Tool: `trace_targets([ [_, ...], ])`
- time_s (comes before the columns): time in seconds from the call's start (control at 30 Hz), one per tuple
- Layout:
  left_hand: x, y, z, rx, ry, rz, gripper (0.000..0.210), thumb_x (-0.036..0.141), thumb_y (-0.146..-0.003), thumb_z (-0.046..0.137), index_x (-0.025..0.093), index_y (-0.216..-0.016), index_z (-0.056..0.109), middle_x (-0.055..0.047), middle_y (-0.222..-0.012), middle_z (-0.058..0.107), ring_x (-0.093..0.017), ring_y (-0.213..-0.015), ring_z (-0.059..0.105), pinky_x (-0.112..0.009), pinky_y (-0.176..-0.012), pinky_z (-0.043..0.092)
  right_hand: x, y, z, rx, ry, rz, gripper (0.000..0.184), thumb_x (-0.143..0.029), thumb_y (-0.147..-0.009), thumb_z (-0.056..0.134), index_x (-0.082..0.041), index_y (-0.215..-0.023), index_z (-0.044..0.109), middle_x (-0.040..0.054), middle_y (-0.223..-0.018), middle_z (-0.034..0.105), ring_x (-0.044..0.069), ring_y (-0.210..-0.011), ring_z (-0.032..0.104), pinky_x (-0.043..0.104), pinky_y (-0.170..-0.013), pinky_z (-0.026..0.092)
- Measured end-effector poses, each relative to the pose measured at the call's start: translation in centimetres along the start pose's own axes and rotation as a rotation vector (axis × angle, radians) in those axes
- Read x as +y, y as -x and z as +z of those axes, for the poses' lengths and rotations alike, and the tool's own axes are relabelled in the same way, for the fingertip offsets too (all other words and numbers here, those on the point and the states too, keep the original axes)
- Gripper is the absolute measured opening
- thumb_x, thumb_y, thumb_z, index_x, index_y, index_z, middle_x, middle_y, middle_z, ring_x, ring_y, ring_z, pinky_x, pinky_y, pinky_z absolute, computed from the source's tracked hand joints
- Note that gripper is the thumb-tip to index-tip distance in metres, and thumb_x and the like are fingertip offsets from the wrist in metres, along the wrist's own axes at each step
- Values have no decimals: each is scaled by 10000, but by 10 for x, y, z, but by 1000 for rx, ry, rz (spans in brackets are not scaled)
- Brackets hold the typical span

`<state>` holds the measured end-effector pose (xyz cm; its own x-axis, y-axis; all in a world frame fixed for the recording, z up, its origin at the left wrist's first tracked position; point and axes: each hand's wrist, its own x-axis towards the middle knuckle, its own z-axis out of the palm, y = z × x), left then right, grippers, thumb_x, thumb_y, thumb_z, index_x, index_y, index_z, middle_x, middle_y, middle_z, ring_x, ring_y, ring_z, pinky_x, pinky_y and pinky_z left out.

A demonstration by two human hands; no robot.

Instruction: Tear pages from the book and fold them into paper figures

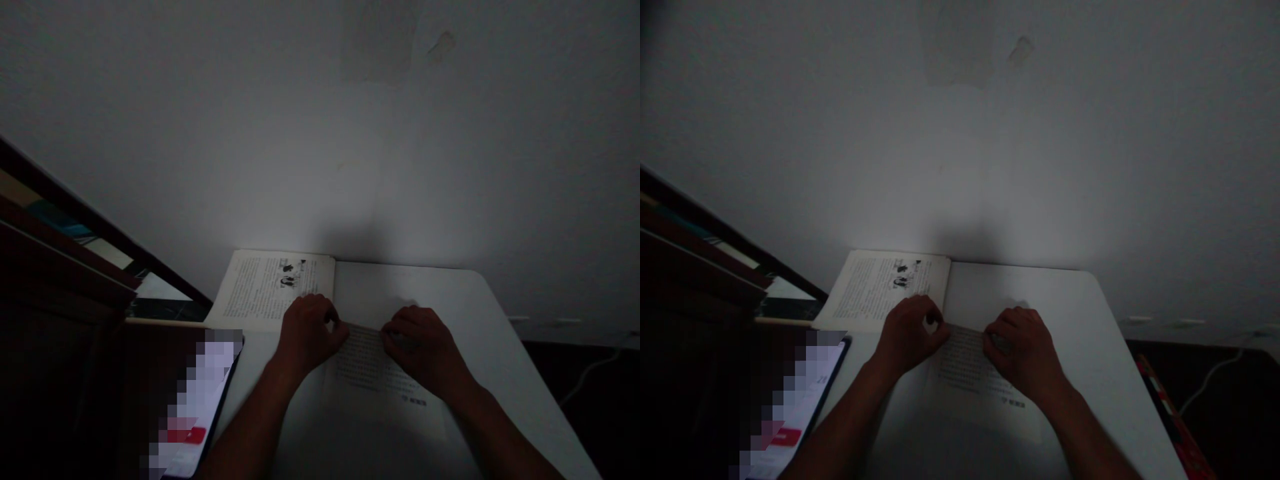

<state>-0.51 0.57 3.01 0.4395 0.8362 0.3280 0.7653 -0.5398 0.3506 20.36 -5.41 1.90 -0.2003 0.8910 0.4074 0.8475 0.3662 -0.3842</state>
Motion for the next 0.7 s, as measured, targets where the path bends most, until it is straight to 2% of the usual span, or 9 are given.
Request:
trace_targets([
  [0.2,-5,2,1,21,47,12,58,151,-659,561,178,-613,539,-9,-648,547,-152,-639,506,-288,-626,407,11,4,-10,15,-23,43,90,-241,-772,558,-204,-740,633,21,-713,617,173,-683,566,330,-691,399],
  [0.27,1,2,2,45,84,63,31,175,-702,547,172,-676,565,-32,-702,562,-172,-705,517,-314,-680,418,9,4,-10,-10,-34,29,89,-235,-775,555,-204,-749,635,25,-726,618,175,-694,566,334,-697,398],
  [0.33,10,3,3,57,127,121,102,217,-744,538,164,-812,592,-59,-807,580,-196,-807,519,-346,-753,417,4,3,-8,-43,-34,11,96,-224,-778,548,-206,-741,634,27,-724,615,177,-700,562,337,-701,393],
  [0.43,23,6,6,-47,128,232,189,236,-742,560,179,-918,597,-66,-886,586,-214,-867,508,-379,-804,401,-2,3,-2,-67,-28,-27,104,-222,-778,544,-207,-722,631,21,-704,606,172,-701,558,331,-701,385],
  [0.53,30,8,11,-168,72,303,101,225,-766,537,179,-829,601,-59,-829,584,-204,-821,512,-360,-759,407,-5,2,2,-73,-12,-45,101,-226,-769,553,-201,-704,627,19,-698,601,170,-699,555,323,-688,378],
  [0.7,29,8,17,-185,34,286,79,219,-781,520,169,-775,580,-52,-788,576,-195,-774,512,-336,-705,397,-8,0,2,-91,3,-18,115,-219,-771,543,-201,-696,628,25,-688,597,175,-690,546,328,-686,375],
])
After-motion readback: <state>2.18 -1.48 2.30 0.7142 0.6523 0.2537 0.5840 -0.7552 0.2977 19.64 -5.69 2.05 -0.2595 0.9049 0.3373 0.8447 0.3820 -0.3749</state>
